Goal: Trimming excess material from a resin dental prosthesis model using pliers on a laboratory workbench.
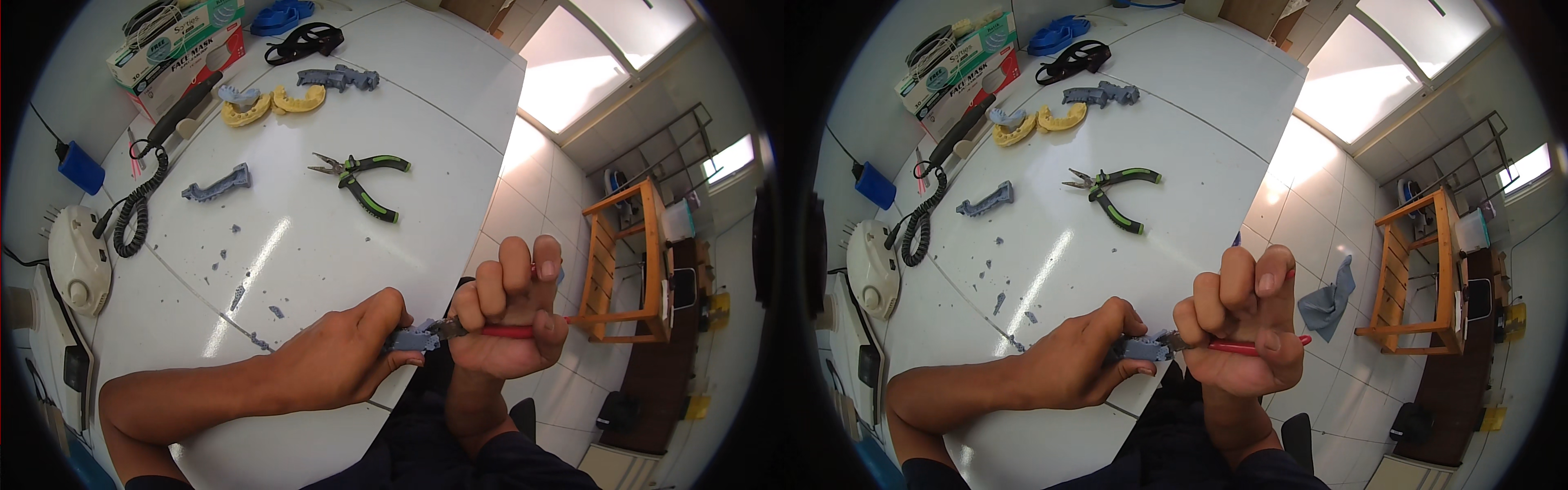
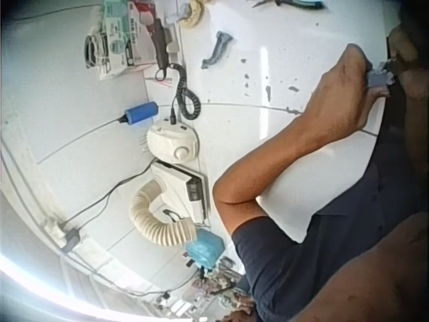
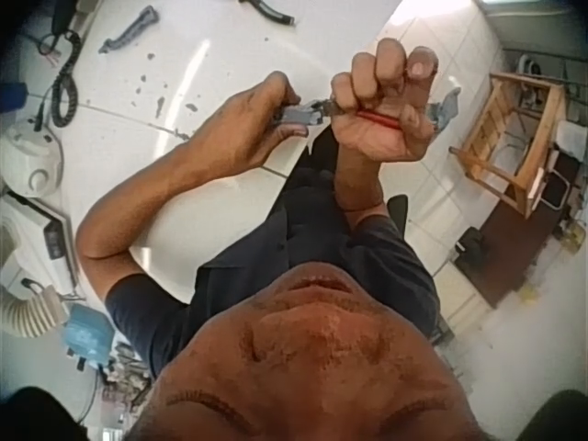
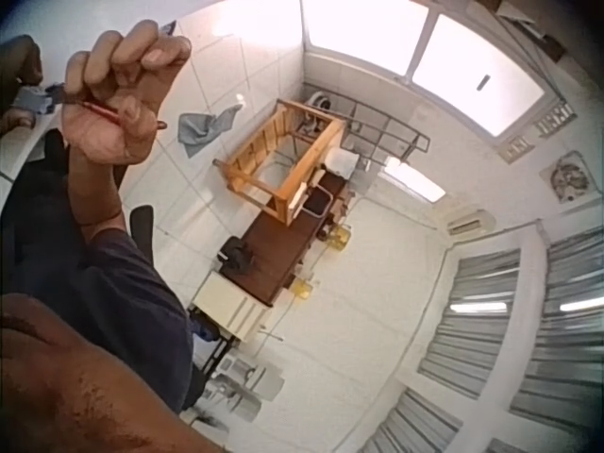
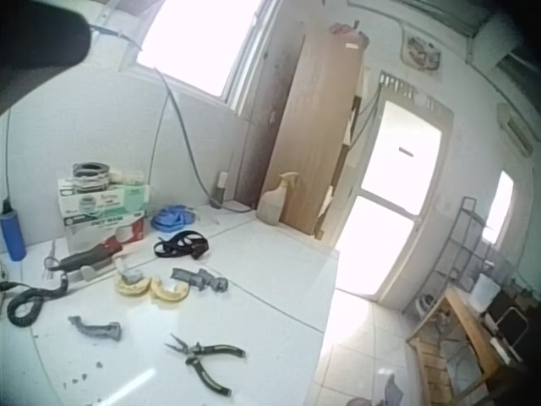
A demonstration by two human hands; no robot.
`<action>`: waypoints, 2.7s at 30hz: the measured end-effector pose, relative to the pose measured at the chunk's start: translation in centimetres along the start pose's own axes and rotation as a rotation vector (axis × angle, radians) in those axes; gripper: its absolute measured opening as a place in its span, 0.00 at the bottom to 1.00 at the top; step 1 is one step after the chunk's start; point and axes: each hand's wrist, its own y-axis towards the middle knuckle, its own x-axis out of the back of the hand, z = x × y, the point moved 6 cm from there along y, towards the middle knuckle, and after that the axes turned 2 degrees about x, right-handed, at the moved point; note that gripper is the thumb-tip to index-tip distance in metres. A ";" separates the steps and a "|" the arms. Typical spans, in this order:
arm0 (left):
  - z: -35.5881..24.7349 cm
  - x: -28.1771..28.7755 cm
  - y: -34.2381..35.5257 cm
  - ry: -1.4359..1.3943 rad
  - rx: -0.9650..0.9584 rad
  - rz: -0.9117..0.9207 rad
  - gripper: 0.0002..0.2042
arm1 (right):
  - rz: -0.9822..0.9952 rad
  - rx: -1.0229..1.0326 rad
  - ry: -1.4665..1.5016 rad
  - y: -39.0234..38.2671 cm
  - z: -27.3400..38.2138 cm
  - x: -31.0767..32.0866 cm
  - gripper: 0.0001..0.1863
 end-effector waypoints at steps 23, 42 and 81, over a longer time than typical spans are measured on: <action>-1.9 -0.1 -0.7 0.305 -0.409 -0.191 0.26 | 0.219 0.207 -0.149 -1.6 2.3 -2.4 0.11; -1.8 1.0 -1.4 0.163 -0.404 -0.406 0.21 | 0.069 0.800 -0.322 -4.0 1.3 -4.4 0.16; 0.4 0.3 0.1 0.043 -0.001 -0.126 0.22 | -0.083 0.175 -0.154 0.3 0.1 0.3 0.13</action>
